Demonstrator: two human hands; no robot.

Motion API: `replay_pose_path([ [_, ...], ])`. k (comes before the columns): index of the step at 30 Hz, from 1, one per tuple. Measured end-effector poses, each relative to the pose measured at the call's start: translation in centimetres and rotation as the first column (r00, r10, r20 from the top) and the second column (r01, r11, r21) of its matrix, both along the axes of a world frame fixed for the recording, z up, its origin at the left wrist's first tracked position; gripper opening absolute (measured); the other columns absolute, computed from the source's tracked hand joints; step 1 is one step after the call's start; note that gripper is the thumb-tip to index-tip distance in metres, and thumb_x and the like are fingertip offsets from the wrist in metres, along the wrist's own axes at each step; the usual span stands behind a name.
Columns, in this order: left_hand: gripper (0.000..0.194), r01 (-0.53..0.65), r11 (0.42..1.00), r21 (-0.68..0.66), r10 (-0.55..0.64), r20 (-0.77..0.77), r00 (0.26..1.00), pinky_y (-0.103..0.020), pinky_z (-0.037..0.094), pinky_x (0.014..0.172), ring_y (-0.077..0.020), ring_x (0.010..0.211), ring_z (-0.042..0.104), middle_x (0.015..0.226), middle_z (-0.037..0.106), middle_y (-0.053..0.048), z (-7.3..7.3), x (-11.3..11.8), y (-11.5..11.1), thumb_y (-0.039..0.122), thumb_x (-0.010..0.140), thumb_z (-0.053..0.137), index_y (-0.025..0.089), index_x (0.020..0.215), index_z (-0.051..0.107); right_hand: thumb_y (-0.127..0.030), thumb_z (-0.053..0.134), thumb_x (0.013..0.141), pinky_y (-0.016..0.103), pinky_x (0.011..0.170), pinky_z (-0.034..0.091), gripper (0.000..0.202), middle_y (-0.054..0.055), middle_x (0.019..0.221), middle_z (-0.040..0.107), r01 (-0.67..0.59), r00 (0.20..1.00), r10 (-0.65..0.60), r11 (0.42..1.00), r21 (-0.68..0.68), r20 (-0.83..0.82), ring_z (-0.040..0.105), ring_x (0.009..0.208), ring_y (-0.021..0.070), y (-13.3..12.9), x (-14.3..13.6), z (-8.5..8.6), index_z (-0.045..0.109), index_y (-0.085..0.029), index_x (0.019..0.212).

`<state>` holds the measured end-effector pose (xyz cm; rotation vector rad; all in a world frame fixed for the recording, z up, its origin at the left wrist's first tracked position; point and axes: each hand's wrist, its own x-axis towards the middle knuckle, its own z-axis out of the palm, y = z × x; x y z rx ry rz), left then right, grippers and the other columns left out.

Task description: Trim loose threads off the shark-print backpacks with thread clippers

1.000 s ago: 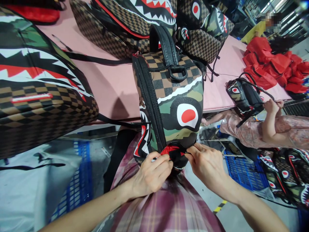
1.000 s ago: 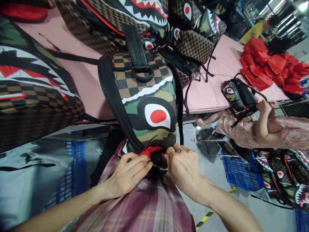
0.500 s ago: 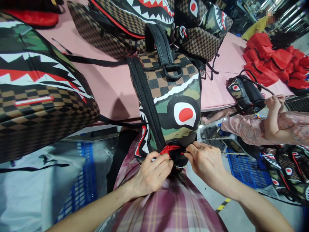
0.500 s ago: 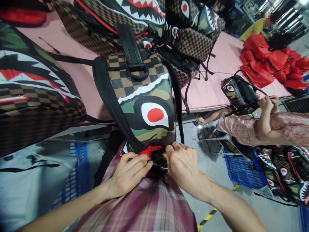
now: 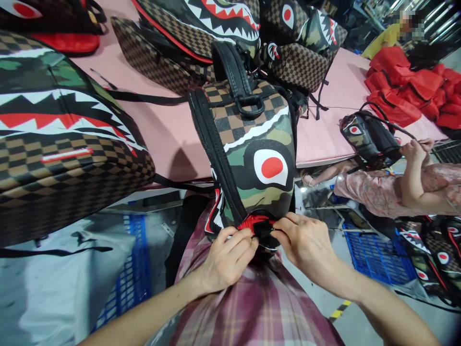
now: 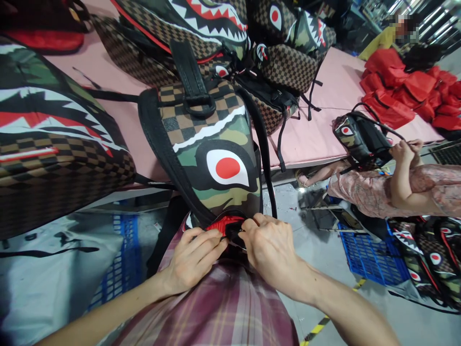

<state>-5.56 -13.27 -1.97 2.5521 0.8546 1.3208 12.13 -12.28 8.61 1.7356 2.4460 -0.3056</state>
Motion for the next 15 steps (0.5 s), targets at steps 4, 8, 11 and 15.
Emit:
replay_pose_path([
  [4,0.025,0.003,1.0,0.017,-0.003,-0.005,1.0,-0.03,0.039,0.072,-0.0172,0.085,0.059,0.073,0.064,-0.007,-0.1,0.0,0.0,0.008,0.091,0.037,0.007,0.087,0.061,-0.024,0.047,0.091,0.026,0.049,0.02,0.019,0.001,0.072,0.061,-0.002,0.999,0.002,1.0,0.003,0.038,0.055,0.061,0.0113,-0.1,-0.4,0.0,0.062,-0.019,0.081],
  [8,0.024,0.003,1.0,0.019,-0.003,-0.016,1.0,-0.03,0.04,0.071,-0.0173,0.083,0.059,0.073,0.064,-0.006,-0.3,0.0,0.0,0.008,0.091,0.038,0.009,0.084,0.061,-0.022,0.046,0.09,0.027,0.049,0.021,0.02,0.001,0.073,0.061,-0.024,0.997,0.023,0.999,0.022,0.073,0.054,0.06,0.012,-0.2,-0.9,-0.4,0.06,-0.019,0.077],
  [11,0.023,-0.001,1.0,0.021,0.001,-0.014,1.0,-0.03,0.041,0.07,-0.0181,0.082,0.06,0.073,0.064,-0.007,-0.2,0.0,0.1,0.008,0.09,0.039,0.008,0.082,0.061,-0.023,0.045,0.091,0.025,0.05,0.025,0.019,0.002,0.075,0.061,-0.01,1.0,0.009,0.998,0.057,0.023,0.055,0.062,0.0121,-0.4,-0.9,-1.2,0.062,-0.02,0.083],
  [15,0.021,-0.005,1.0,0.031,0.005,-0.017,1.0,-0.029,0.042,0.068,-0.0176,0.08,0.06,0.071,0.064,-0.007,0.3,0.1,0.2,0.007,0.09,0.04,0.007,0.088,0.061,-0.027,0.042,0.093,0.023,0.056,0.033,0.023,0.003,0.081,0.063,0.099,0.983,-0.073,0.984,0.15,-0.171,0.058,0.067,0.0116,-0.7,-0.2,-2.0,0.064,-0.019,0.095],
])
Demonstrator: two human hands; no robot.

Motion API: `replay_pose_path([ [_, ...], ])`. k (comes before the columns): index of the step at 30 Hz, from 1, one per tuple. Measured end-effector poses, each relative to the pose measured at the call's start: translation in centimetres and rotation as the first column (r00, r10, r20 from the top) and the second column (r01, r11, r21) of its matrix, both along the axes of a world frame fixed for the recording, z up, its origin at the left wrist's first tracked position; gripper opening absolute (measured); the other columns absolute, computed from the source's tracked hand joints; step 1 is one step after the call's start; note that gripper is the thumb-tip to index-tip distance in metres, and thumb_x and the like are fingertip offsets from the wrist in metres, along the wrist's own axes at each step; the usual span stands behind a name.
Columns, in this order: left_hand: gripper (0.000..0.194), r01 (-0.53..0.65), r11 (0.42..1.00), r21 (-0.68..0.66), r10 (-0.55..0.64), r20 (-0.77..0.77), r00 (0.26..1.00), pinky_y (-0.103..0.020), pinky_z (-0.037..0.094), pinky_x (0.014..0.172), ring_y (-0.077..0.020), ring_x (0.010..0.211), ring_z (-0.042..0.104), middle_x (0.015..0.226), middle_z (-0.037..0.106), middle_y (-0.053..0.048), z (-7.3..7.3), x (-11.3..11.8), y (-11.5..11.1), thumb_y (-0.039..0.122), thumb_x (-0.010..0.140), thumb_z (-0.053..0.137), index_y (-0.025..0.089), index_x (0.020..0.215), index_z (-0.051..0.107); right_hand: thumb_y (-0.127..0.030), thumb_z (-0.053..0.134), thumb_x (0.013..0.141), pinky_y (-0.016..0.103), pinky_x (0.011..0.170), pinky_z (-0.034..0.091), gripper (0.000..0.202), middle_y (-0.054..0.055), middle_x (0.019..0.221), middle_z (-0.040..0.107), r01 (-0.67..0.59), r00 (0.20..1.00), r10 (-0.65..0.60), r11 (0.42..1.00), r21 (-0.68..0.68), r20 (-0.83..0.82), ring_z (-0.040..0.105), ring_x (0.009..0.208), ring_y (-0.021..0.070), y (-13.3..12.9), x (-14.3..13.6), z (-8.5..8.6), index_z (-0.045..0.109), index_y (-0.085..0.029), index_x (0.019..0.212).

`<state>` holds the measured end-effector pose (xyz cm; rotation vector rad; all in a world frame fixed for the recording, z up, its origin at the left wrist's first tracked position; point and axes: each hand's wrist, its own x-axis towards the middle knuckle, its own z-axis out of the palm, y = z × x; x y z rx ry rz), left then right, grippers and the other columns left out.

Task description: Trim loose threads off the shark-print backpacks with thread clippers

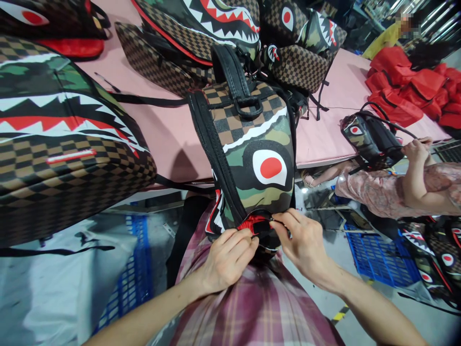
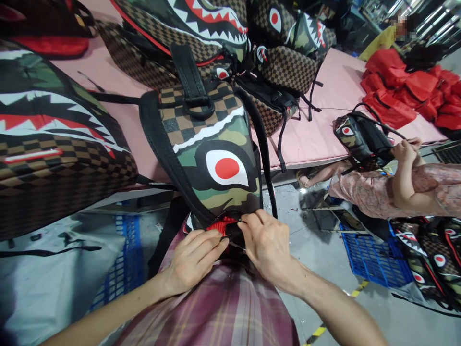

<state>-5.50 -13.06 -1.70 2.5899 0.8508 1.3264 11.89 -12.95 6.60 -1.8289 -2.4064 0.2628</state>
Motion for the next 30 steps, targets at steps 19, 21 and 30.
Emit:
replay_pose_path([
  [19,0.022,-0.021,1.0,0.015,0.021,-0.039,0.999,-0.029,0.044,0.067,-0.0169,0.079,0.061,0.069,0.065,-0.005,0.1,0.2,0.1,0.007,0.091,0.039,0.009,0.085,0.06,-0.024,0.045,0.092,0.026,0.052,0.029,0.02,0.004,0.081,0.063,0.033,0.992,-0.035,0.999,0.023,0.12,0.058,0.066,0.0151,-0.8,-0.7,-0.8,0.064,-0.019,0.094],
  [21,0.021,-0.022,1.0,0.019,0.022,-0.042,0.999,-0.028,0.044,0.067,-0.0168,0.078,0.061,0.069,0.065,-0.005,0.2,0.2,0.0,0.008,0.091,0.04,0.008,0.086,0.06,-0.025,0.044,0.093,0.025,0.055,0.032,0.021,0.004,0.082,0.064,0.077,0.997,-0.077,0.996,0.041,-0.001,0.059,0.068,0.014,-1.0,-0.2,-0.9,0.064,-0.019,0.095],
  [30,0.021,-0.017,1.0,0.024,0.018,-0.043,0.999,-0.029,0.044,0.065,-0.0172,0.076,0.061,0.068,0.065,-0.005,0.2,0.3,0.1,0.007,0.09,0.04,0.008,0.084,0.06,-0.026,0.046,0.091,0.027,0.052,0.026,0.021,0.002,0.08,0.064,-0.037,0.991,0.043,0.998,-0.046,0.123,0.058,0.067,0.0142,-0.4,0.6,0.9,0.066,-0.021,0.095],
])
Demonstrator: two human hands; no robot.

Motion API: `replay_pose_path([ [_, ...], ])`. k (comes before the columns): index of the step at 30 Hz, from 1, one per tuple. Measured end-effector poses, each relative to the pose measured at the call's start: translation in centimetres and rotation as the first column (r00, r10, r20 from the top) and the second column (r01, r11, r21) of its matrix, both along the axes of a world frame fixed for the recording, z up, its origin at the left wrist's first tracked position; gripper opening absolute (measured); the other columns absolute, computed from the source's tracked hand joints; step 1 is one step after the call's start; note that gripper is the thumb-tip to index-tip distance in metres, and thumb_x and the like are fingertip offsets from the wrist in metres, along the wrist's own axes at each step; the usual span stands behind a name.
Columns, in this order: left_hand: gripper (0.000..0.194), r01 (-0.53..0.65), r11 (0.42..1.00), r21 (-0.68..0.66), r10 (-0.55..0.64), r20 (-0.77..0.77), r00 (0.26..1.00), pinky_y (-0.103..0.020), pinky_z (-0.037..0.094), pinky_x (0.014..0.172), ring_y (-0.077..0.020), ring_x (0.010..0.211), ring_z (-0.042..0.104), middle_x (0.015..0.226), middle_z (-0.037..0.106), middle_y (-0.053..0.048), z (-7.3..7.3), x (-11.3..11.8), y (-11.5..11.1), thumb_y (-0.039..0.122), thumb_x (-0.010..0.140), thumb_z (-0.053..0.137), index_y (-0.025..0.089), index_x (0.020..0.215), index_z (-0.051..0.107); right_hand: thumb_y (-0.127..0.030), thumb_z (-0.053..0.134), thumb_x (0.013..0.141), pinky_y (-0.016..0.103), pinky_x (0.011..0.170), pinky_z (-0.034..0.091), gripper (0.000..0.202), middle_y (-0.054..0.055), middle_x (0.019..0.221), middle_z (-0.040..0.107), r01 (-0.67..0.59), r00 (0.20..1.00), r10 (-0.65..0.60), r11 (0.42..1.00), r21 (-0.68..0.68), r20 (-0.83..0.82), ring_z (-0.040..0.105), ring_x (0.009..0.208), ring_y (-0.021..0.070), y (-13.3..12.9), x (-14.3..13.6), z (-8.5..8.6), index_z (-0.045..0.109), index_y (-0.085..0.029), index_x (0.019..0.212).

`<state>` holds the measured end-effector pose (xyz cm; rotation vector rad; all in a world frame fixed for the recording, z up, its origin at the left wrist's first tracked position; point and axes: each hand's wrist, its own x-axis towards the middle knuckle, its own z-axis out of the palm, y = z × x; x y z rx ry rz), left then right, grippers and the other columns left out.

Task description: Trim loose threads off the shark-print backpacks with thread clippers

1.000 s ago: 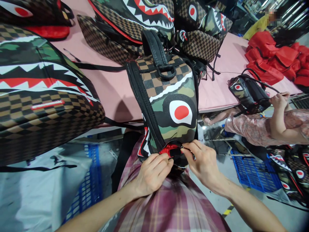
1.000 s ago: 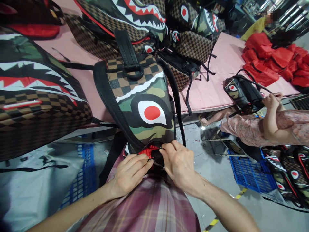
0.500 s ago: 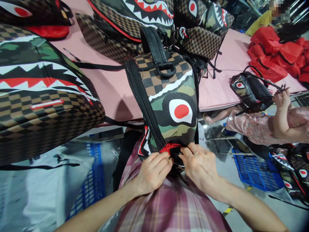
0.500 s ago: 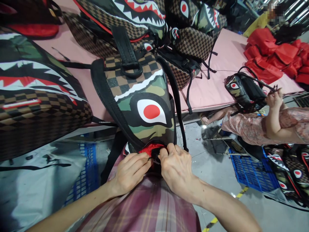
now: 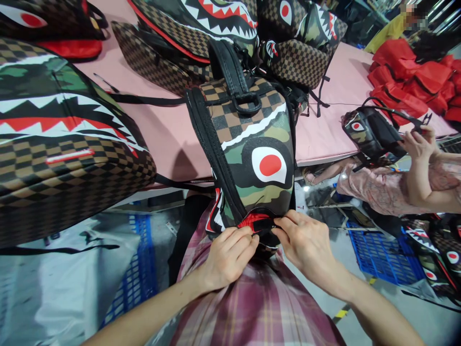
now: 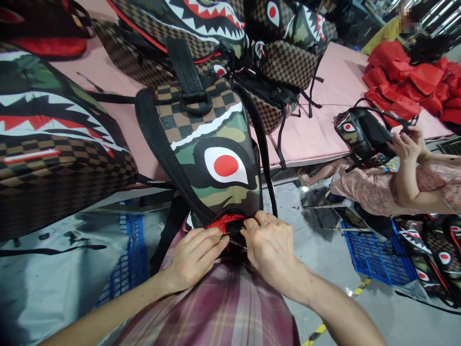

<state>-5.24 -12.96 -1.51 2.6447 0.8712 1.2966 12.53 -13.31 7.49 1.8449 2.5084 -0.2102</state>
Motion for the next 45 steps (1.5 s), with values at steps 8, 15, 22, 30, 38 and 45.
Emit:
replay_pose_path([
  [8,0.023,0.0,1.0,-0.007,0.0,0.01,1.0,-0.029,0.044,0.065,-0.0174,0.078,0.061,0.069,0.065,-0.005,0.0,0.0,0.0,0.007,0.091,0.038,0.008,0.084,0.06,-0.025,0.045,0.091,0.028,0.049,0.021,0.021,0.001,0.079,0.064,-0.008,0.999,0.009,1.0,-0.019,0.05,0.057,0.065,0.0133,0.5,-0.8,-0.1,0.066,-0.021,0.091],
  [15,0.021,0.013,1.0,-0.005,-0.012,0.022,1.0,-0.029,0.044,0.065,-0.0174,0.077,0.061,0.069,0.064,-0.005,0.0,0.0,0.1,0.007,0.09,0.04,0.008,0.084,0.06,-0.021,0.047,0.09,0.027,0.05,0.021,0.021,0.001,0.073,0.061,-0.003,0.999,0.005,0.999,-0.042,0.045,0.055,0.063,0.0129,0.7,-0.7,-0.1,0.065,-0.02,0.079],
  [22,0.02,0.0,1.0,-0.014,0.0,0.038,0.999,-0.028,0.045,0.065,-0.0169,0.079,0.061,0.069,0.064,-0.005,0.0,0.0,0.0,0.006,0.089,0.041,0.01,0.084,0.06,-0.025,0.044,0.092,0.027,0.052,0.026,0.021,0.003,0.078,0.062,-0.018,0.999,0.019,0.999,-0.046,0.034,0.057,0.067,0.0138,0.4,-0.6,0.2,0.065,-0.019,0.089],
  [30,0.018,0.004,1.0,-0.003,-0.004,0.05,0.999,-0.03,0.046,0.067,-0.0192,0.082,0.061,0.074,0.066,-0.008,-0.7,-0.2,-0.3,0.005,0.087,0.043,0.005,0.09,0.061,-0.025,0.046,0.091,0.024,0.054,0.034,0.02,0.003,0.075,0.063,0.035,0.994,-0.043,0.996,-0.081,-0.099,0.058,0.066,0.0139,1.1,0.2,0.7,0.064,-0.019,0.084],
  [38,0.024,-0.07,0.997,0.034,0.067,0.084,0.994,-0.031,0.04,0.076,-0.0172,0.088,0.06,0.081,0.07,-0.006,-2.0,-0.1,-1.0,0.005,0.088,0.04,0.009,0.097,0.062,-0.032,0.056,0.085,0.021,0.053,0.04,0.017,-0.001,0.069,0.062,0.051,0.799,-0.159,0.979,-0.199,-0.58,0.054,0.058,0.0107,1.6,1.9,0.0,0.063,-0.017,0.089],
  [45,0.019,-0.298,0.953,0.05,0.293,0.082,0.952,-0.035,0.029,0.071,-0.0162,0.08,0.057,0.083,0.071,0.0,-3.6,0.5,-2.4,0.011,0.086,0.05,0.018,0.09,0.067,-0.008,0.049,0.076,0.021,0.056,0.039,0.028,0.004,0.086,0.064,-0.073,0.997,0.069,0.965,-0.253,-0.024,0.062,0.07,0.014,3.3,-3.4,-0.2,0.066,-0.021,0.094],
])
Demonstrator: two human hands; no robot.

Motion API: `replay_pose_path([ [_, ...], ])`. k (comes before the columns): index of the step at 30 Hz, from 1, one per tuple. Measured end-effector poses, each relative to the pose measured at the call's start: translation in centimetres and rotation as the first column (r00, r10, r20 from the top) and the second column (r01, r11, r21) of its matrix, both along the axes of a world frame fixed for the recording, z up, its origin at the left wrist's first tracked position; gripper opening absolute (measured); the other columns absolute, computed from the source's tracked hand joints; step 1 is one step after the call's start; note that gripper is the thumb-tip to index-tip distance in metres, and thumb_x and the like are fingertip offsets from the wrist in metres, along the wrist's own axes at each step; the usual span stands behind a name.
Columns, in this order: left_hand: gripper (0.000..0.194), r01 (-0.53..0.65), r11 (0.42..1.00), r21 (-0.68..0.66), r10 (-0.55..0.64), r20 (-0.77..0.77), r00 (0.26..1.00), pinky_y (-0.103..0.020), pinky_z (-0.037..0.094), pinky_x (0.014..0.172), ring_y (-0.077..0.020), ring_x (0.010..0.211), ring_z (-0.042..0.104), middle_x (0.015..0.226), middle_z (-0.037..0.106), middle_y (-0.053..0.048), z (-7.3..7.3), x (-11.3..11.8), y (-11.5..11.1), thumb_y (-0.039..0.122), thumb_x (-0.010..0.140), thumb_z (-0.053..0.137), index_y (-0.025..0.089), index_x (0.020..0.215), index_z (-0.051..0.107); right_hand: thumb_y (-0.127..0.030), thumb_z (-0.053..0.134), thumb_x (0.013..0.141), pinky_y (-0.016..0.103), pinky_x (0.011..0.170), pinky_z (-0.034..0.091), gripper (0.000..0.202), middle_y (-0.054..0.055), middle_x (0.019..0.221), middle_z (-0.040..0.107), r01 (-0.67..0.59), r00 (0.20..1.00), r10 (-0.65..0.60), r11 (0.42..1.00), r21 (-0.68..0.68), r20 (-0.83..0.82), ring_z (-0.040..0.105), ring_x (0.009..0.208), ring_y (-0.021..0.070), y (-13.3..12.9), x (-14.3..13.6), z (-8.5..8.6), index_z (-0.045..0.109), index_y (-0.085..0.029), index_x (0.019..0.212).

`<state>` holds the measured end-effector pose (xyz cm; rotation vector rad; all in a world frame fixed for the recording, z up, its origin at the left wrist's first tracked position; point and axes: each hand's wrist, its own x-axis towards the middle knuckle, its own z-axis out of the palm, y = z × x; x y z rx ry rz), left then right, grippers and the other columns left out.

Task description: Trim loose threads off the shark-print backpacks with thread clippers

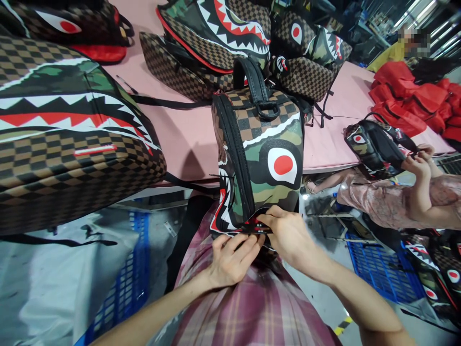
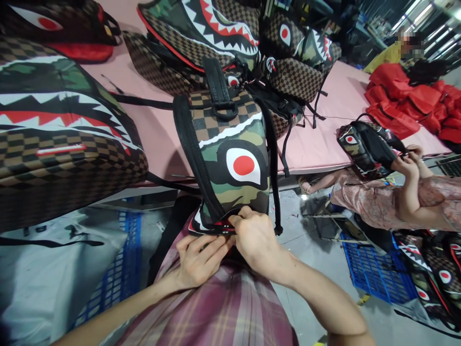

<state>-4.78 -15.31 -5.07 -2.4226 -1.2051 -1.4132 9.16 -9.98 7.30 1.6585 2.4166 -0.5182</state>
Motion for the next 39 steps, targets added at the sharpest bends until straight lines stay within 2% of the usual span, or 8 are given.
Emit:
replay_pose_path([
  [5,0.023,0.001,1.0,0.019,-0.001,-0.001,1.0,-0.034,0.03,0.068,-0.0161,0.077,0.055,0.08,0.071,-0.002,-0.1,-0.2,0.2,0.011,0.087,0.045,0.018,0.087,0.067,-0.006,0.048,0.069,0.023,0.047,0.033,0.023,0.004,0.083,0.062,-0.053,0.986,0.046,0.998,0.043,0.16,0.061,0.059,0.0154,0.6,-1.7,-1.5,0.063,-0.019,0.081],
  [11,0.025,-0.012,1.0,0.002,0.012,-0.012,1.0,-0.034,0.032,0.073,-0.0162,0.077,0.054,0.084,0.072,-0.003,0.3,-1.0,0.5,0.011,0.084,0.049,0.017,0.1,0.067,-0.01,0.034,0.082,0.023,0.057,0.041,0.022,0.002,0.073,0.056,0.249,0.905,-0.173,0.956,0.155,-0.389,0.055,0.064,0.0139,-0.6,3.6,0.4,0.053,-0.019,0.078],
  [14,0.024,-0.006,1.0,0.013,0.006,-0.008,1.0,-0.033,0.032,0.074,-0.0165,0.08,0.054,0.084,0.071,-0.003,1.0,-1.3,0.9,0.009,0.083,0.051,0.018,0.099,0.067,-0.02,0.03,0.087,0.029,0.057,0.04,0.027,0.008,0.075,0.057,0.549,0.833,-0.442,0.73,0.407,-0.333,0.055,0.069,0.0192,-0.8,9.6,1.4,0.055,-0.019,0.078],
  [18,0.015,-0.04,0.999,-0.02,0.039,-0.016,0.999,-0.035,0.031,0.074,-0.017,0.076,0.052,0.074,0.068,0.0,2.6,-1.3,2.5,0.011,0.083,0.057,0.021,0.089,0.067,-0.02,0.044,0.083,0.048,0.084,0.038,0.036,0.022,0.128,0.047,0.546,0.799,-0.562,0.533,0.646,-0.213,0.04,0.119,0.0368,-0.5,14.4,0.1,0.054,-0.014,0.117],
  [26,0.018,-0.052,0.991,-0.123,0.03,-0.173,0.985,-0.037,0.037,0.071,-0.0188,0.074,0.052,0.085,0.069,-0.002,4.3,-2.9,3.8,0.018,0.089,0.048,0.022,0.093,0.065,-0.029,0.038,0.092,0.035,0.079,0.049,0.027,0.008,0.096,0.067,0.63,0.603,-0.303,0.749,0.206,-0.738,0.062,0.09,0.0192,0.4,9.1,-5.5,0.061,-0.018,0.099],
  [30,0.031,0.068,0.976,-0.205,-0.093,-0.116,0.989,-0.028,0.047,0.071,-0.0162,0.082,0.058,0.096,0.067,-0.005,3.5,-3.8,1.6,0.004,0.085,0.046,0.016,0.109,0.061,-0.022,0.039,0.093,0.029,0.073,0.05,0.024,0.007,0.1,0.065,0.209,0.734,0.088,0.914,0.348,-0.674,0.06,0.088,0.0166,-0.7,6.1,-4.7,0.061,-0.02,0.103],
  [33,0.032,0.062,0.966,-0.253,-0.091,-0.105,0.99,-0.026,0.05,0.066,-0.0155,0.08,0.059,0.096,0.065,-0.006,3.3,-4.7,0.9,0.005,0.085,0.046,0.018,0.111,0.06,-0.015,0.04,0.092,0.026,0.063,0.046,0.026,0.006,0.105,0.065,-0.162,0.826,0.365,0.884,0.438,-0.43,0.057,0.082,0.0153,-1.5,4.5,-4.4,0.059,-0.02,0.109],
  [39,0.022,0.023,0.887,-0.462,-0.169,-0.277,0.946,-0.017,0.043,0.047,-0.0087,0.055,0.058,0.072,0.061,0.0,6.9,-6.3,3.8,0.018,0.09,0.044,0.019,0.103,0.062,-0.012,0.036,0.093,0.024,0.058,0.038,0.027,0.004,0.093,0.064,-0.195,0.805,0.436,0.835,0.515,-0.403,0.05,0.075,0.0135,-1.5,2.7,-5.1,0.062,-0.017,0.098],
])
